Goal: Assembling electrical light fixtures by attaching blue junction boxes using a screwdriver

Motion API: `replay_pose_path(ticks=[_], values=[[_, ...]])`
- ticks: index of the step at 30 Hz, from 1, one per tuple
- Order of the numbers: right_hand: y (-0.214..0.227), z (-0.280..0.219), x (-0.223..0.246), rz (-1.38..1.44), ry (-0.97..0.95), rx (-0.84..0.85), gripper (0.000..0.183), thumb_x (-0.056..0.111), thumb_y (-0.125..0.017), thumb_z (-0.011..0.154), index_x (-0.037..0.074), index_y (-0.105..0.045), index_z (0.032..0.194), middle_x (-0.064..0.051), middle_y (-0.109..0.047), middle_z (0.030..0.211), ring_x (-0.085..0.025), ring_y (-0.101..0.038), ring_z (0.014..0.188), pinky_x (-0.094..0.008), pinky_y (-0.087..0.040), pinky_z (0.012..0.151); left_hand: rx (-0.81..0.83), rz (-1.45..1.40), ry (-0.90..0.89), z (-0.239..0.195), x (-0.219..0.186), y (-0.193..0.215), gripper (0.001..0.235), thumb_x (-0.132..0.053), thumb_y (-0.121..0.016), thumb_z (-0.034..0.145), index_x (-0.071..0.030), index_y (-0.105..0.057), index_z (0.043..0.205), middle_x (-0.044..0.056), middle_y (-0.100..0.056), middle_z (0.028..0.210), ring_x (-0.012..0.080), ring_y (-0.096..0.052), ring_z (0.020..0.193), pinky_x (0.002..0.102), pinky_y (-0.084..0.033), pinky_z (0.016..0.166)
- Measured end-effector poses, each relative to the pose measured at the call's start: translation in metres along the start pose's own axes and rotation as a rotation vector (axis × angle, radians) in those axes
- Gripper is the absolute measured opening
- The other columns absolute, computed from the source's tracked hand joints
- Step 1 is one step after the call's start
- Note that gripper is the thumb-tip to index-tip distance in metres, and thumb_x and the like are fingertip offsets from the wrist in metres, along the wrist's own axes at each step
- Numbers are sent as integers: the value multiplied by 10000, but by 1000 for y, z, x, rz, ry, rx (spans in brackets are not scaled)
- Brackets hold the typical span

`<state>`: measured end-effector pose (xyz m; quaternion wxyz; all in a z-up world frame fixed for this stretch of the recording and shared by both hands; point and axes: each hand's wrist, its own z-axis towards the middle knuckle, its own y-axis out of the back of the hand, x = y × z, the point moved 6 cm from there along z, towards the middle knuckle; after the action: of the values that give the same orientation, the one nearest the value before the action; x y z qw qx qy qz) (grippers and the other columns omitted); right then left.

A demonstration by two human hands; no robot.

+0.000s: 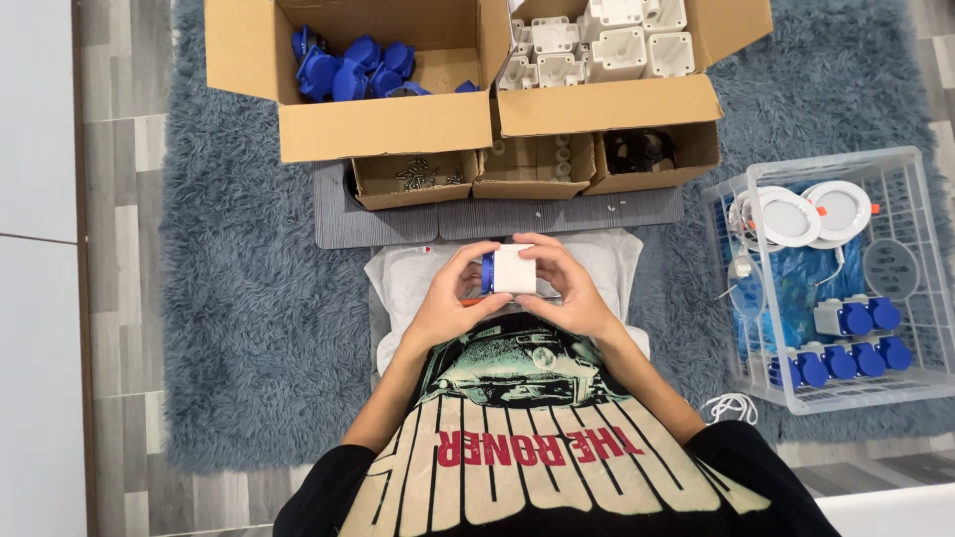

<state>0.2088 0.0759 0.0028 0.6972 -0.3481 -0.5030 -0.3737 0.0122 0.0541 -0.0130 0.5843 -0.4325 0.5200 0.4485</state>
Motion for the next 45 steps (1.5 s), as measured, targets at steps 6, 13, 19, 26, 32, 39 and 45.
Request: replay_pose_path(ticks=[6,13,19,26,32,39,45], values=[[0,-2,-6,46,9,38,629,55,-862,919,11,-554,1466,-208,-390,1701,-315,-605,1420,-450,-520,1152,-7,10,-71,4,-22,-2,654,-124,-926,901,-36,-630,1478,140,-575,1500,202,-714,1091,366,-626,980],[2,-7,-30,102,-185,-24,735,38,-724,1026,72,-385,1677,-104,-448,1603,-255,-585,1357,-450,-558,1105,-11,120,-210,7,-42,-4,619,-89,-970,838,-46,-701,1393,186,-587,1516,291,-717,1234,380,-617,1016],[10,-5,-21,-47,-216,-38,822,84,-891,913,67,-497,1635,-123,-592,1535,-197,-578,1324,-435,-554,1097,-27,132,-254,10,-47,-3,595,-71,-963,841,-45,-704,1376,187,-625,1484,281,-707,1282,365,-588,1078],[7,-5,-17,-140,-107,-12,767,49,-1007,772,-3,-657,1453,-184,-691,1345,-262,-677,1245,-441,-573,1067,5,70,-207,17,-40,-6,564,-87,-961,851,-48,-712,1355,184,-600,1489,285,-694,1306,395,-572,1133],[8,-3,0,-120,46,-73,733,74,-1032,741,0,-707,1394,-177,-702,1328,-285,-687,1254,-439,-542,1094,79,53,52,13,-1,-4,588,-349,-712,1052,-57,-573,1543,215,-568,1502,352,-604,1370,530,-499,1164],[8,-4,6,-135,275,-72,665,88,-1027,742,-6,-720,1324,-219,-739,1361,-404,-688,1313,-522,-496,1139,206,-95,201,7,50,-9,577,-456,-425,1158,-129,-513,1625,143,-607,1536,225,-591,1338,471,-539,1117],[8,1,17,-143,81,7,875,401,-956,860,39,-573,1558,-252,-491,1664,-430,-481,1545,-583,-358,1280,25,30,-9,11,8,0,664,-263,-846,948,-59,-567,1515,161,-545,1531,260,-463,1480,424,-384,1233]])
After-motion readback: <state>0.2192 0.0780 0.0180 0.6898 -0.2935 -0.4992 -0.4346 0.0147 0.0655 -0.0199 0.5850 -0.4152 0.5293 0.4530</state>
